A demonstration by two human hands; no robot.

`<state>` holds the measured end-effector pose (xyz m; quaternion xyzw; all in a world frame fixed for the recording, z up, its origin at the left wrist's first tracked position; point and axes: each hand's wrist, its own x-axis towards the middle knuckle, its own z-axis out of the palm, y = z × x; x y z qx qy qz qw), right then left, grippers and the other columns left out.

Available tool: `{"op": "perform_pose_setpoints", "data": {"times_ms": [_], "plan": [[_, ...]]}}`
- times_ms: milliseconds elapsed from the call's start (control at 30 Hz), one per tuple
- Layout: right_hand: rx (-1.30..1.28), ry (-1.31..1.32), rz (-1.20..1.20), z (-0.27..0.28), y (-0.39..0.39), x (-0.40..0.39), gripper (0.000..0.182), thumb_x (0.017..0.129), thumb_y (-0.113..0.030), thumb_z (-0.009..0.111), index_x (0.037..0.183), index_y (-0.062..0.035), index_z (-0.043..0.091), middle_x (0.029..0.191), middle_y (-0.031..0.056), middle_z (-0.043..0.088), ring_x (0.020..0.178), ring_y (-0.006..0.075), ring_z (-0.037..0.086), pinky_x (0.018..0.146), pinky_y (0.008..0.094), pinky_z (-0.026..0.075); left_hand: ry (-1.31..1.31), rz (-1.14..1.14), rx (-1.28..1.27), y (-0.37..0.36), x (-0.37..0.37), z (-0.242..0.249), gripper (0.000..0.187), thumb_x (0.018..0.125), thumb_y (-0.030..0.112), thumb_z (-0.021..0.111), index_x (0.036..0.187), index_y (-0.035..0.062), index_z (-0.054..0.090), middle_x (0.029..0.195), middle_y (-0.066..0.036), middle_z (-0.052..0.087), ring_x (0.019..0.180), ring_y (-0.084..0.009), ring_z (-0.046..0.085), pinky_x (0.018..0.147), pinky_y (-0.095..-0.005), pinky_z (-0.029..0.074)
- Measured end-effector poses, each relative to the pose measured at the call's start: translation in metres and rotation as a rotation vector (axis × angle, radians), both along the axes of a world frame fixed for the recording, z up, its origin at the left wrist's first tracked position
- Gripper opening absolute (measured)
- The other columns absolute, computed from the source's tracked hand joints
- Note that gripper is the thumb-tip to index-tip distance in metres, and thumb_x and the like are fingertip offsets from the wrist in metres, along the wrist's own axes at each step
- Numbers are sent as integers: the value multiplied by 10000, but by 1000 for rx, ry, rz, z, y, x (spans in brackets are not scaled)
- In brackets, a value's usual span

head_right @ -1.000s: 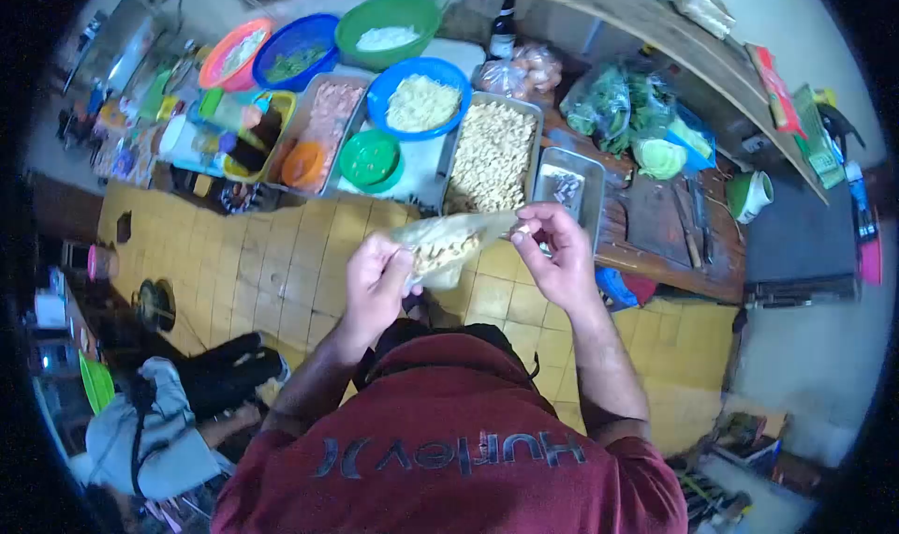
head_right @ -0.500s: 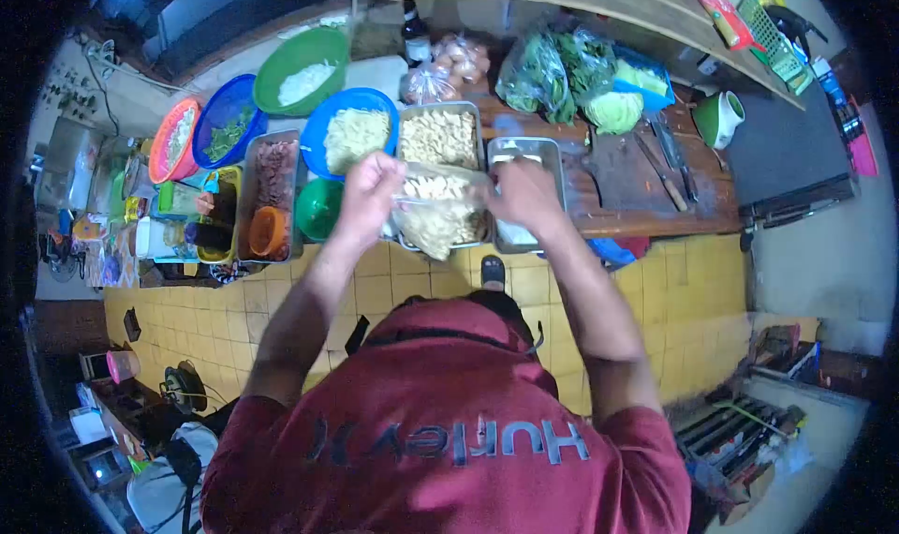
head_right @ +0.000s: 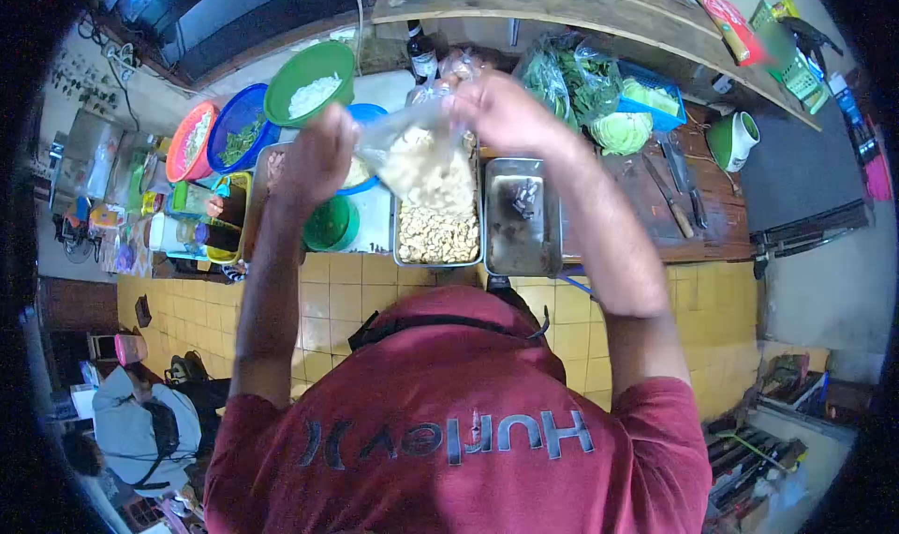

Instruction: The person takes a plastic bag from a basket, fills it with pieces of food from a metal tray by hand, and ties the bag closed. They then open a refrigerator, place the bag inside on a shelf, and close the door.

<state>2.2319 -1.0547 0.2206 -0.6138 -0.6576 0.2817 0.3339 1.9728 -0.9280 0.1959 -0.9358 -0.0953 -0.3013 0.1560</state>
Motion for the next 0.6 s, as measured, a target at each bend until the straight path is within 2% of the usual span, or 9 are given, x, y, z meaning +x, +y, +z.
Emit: {"op": "perform_pose_setpoints", "data": {"times_ms": [67,133,167,233,300,367,500,567,600], "plan": [[-1,108,9,26,17,17,330,964,-291,520,770,-57,648,709,-7,621,663,82,515,620,291,421,-6,-10,32,-5,14,30,145,918,142,516,913,-4,509,733,-109,567,635,-271,576,547,-393,450],[-8,185,-25,49,29,33,349,959,-324,532,765,-56,642,710,-23,613,657,69,500,635,261,408,-169,-169,-1180,-14,41,53,156,942,155,488,934,0,497,766,-103,573,616,-207,555,557,-357,471],[75,194,12,59,32,41,354,958,-320,531,734,-66,631,685,-25,594,642,64,488,630,246,398,-307,-250,-1321,-15,58,59,177,955,175,473,899,10,501,754,-77,566,594,-140,522,549,-302,475],[78,85,-151,83,33,55,354,958,-300,535,712,-63,628,659,-26,575,624,60,480,618,239,392,-580,-276,-1685,-28,80,91,181,952,191,485,882,24,497,711,-54,553,571,-125,515,523,-269,459],[146,94,-236,101,26,61,350,950,-313,547,730,-59,645,639,-28,568,583,61,464,576,246,388,-556,-317,-1672,-21,97,107,176,960,213,494,930,39,493,742,-39,549,603,-111,515,523,-263,450],[152,-60,-238,113,27,69,356,953,-312,544,746,-41,646,647,-22,579,592,62,478,569,247,390,-538,-357,-1661,-26,106,121,181,968,234,503,977,54,488,772,-25,544,636,-97,515,524,-257,440],[202,-281,-328,131,18,59,369,958,-315,534,763,-23,650,660,-4,598,622,75,508,590,256,410,-371,-325,-1500,-36,113,138,246,927,243,583,1038,26,553,761,-10,565,580,-57,498,459,-216,415],[276,-211,-279,124,20,62,379,954,-326,531,772,-17,652,674,9,615,642,92,526,616,275,431,20,-111,-1068,-23,103,140,260,915,245,607,990,-4,611,738,-26,613,546,-53,528,448,-215,433],[241,-253,-306,124,11,50,370,946,-328,533,779,-20,653,674,18,619,648,102,535,639,288,442,80,-70,-1053,-10,102,131,267,905,252,621,920,-14,648,710,-45,641,537,-57,554,460,-224,459]]}}
